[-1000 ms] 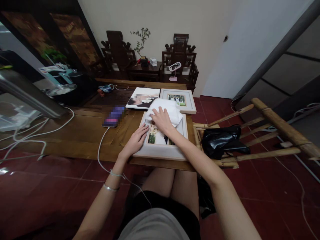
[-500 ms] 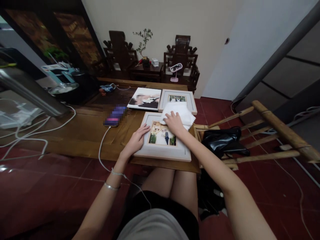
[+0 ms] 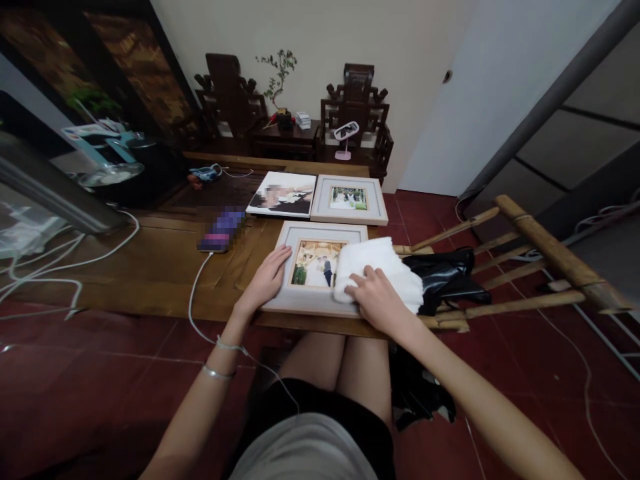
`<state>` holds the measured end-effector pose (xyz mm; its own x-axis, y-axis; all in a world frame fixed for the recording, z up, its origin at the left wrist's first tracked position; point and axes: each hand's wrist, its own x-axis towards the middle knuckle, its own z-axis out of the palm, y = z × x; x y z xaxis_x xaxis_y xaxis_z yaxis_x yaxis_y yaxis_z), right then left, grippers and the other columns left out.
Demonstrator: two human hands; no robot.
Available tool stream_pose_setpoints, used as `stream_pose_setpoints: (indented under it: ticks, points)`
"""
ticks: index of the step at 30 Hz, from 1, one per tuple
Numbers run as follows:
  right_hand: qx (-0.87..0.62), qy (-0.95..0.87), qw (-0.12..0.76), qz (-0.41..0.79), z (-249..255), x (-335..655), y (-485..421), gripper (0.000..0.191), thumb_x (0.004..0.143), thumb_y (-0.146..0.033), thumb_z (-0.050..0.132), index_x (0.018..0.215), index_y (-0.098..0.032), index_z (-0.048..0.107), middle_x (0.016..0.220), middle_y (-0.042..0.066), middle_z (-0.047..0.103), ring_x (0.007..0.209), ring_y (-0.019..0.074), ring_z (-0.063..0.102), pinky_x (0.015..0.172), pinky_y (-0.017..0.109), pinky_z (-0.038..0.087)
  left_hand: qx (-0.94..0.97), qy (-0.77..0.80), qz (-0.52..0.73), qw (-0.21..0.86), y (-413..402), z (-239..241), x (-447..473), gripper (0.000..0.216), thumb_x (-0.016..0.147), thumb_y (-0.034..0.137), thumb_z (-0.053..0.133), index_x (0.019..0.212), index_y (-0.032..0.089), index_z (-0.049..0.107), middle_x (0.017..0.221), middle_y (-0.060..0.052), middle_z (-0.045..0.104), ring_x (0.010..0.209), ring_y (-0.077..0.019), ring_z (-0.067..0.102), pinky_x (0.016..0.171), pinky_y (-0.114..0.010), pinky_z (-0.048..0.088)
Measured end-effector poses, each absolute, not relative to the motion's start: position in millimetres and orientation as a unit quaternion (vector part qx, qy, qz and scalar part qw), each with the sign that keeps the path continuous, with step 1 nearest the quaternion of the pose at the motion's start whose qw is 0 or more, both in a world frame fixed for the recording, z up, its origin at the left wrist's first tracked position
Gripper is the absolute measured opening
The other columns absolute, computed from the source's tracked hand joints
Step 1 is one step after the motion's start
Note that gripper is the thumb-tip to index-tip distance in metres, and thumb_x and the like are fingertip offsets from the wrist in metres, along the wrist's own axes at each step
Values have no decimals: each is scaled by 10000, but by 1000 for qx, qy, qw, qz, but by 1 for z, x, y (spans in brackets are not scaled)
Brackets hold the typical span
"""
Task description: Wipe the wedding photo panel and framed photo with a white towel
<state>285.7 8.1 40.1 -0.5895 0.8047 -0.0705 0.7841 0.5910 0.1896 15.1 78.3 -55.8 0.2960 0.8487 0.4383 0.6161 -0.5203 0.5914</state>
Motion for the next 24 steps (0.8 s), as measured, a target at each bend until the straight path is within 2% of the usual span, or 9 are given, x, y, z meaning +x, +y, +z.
stream_pose_setpoints:
  ticks: [5,9,16,21,24]
  points:
    - [427,901,59,46,37,285,-5,318,751,-60,487,971,-209,662,1120,88,609,969,264,456,773,371,306,801,464,345,158,79,-53,14,433,906,144,324,1300,128,503,1389,-129,482,1354,-225,351,1136,-464,285]
    - [460,882,39,91,29,286,39,340,766,-63,469,1016,-199,655,1177,99,596,1011,283,436,778,383,294,810,461,324,162,79,-51,12,426,923,175,320,1310,120,491,1402,-134,466,1364,-225,335,1137,-460,281]
    - [518,846,37,122,27,281,98,362,805,-46,413,1066,-166,634,1158,133,594,985,291,444,740,371,304,803,464,334,167,80,-52,13,422,918,181,338,1305,128,498,1392,-132,478,1361,-224,339,1135,-463,279]
    - [487,865,40,115,24,282,59,332,793,-57,437,1034,-168,636,1178,126,585,1013,298,440,767,379,324,794,464,354,171,81,-53,14,412,918,183,338,1282,127,521,1374,-131,498,1351,-221,357,1133,-460,285]
    - [472,878,42,66,30,284,17,340,751,-37,453,992,-183,642,1190,110,580,1009,281,448,797,383,336,791,465,359,170,80,-54,15,411,918,183,340,1283,144,524,1369,-120,506,1347,-219,363,1131,-471,287]
